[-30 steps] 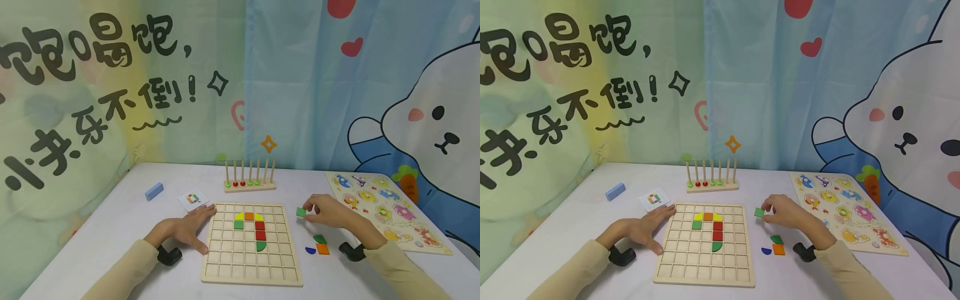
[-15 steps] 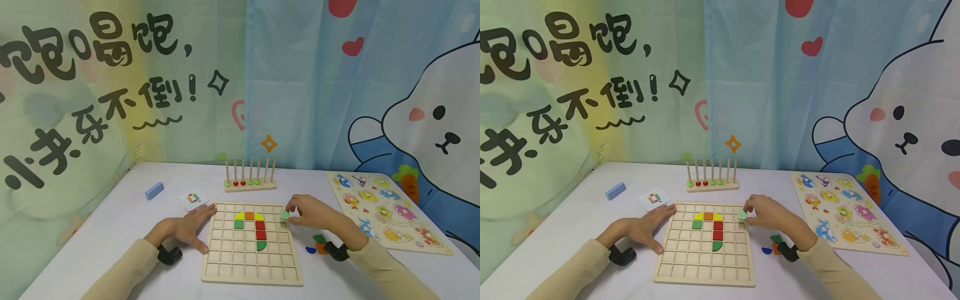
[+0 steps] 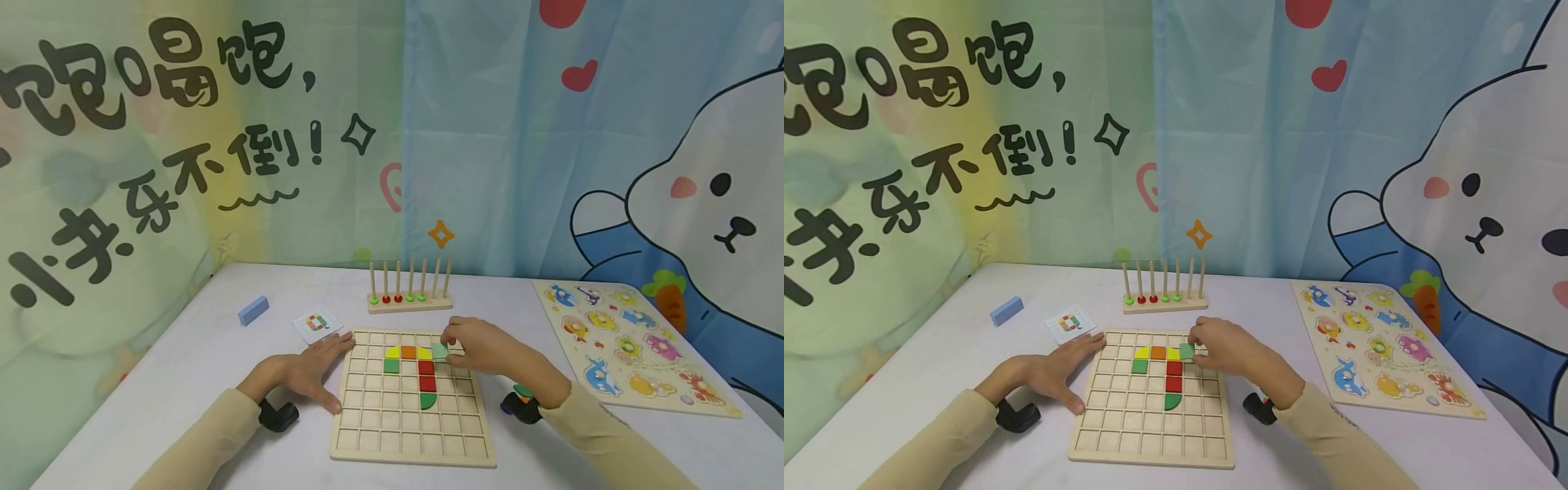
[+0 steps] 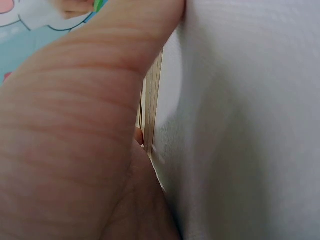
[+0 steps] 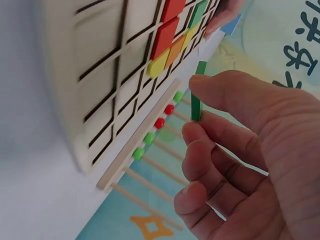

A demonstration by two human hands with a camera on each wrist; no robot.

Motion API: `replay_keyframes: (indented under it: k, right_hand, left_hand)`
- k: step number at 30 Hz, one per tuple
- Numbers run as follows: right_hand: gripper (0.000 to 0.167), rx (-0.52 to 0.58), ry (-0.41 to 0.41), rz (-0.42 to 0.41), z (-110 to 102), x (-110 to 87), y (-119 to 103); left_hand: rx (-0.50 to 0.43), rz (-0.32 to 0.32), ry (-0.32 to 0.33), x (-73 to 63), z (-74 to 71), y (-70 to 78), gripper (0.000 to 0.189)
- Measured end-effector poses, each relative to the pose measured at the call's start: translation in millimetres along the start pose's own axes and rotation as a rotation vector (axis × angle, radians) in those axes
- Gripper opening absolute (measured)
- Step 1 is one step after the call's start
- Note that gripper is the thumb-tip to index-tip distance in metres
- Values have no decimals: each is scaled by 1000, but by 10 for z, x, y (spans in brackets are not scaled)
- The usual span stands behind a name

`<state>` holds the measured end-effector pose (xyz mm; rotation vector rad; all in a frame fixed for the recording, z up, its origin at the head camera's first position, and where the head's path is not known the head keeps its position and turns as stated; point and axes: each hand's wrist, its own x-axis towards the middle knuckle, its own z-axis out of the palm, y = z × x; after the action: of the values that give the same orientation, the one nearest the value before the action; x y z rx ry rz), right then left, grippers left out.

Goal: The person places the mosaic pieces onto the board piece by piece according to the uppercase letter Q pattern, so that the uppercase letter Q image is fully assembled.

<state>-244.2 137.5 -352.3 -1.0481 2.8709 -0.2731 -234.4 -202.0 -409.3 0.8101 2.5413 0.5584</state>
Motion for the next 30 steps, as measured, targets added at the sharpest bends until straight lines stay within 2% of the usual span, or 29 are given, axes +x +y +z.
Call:
replay_keyframes:
  k: [6,13,22,30]
  right_hand:
    - [18,-24,-22,-50,42,104,-150]
    - [18,-27,-54,-80,124,218,-366]
    - [23,-91,-94,-121,236,326,-580]
    - [19,-98,-111,-131,285,356,-684]
  left_hand:
    - [2,3,-2,-1,-1,2,121]
    - [17,-37,-7,36,2,16,119]
    - [22,-31,-5,23,-3,-11,120]
    - [20,-17,-4,24,-1,-14,120]
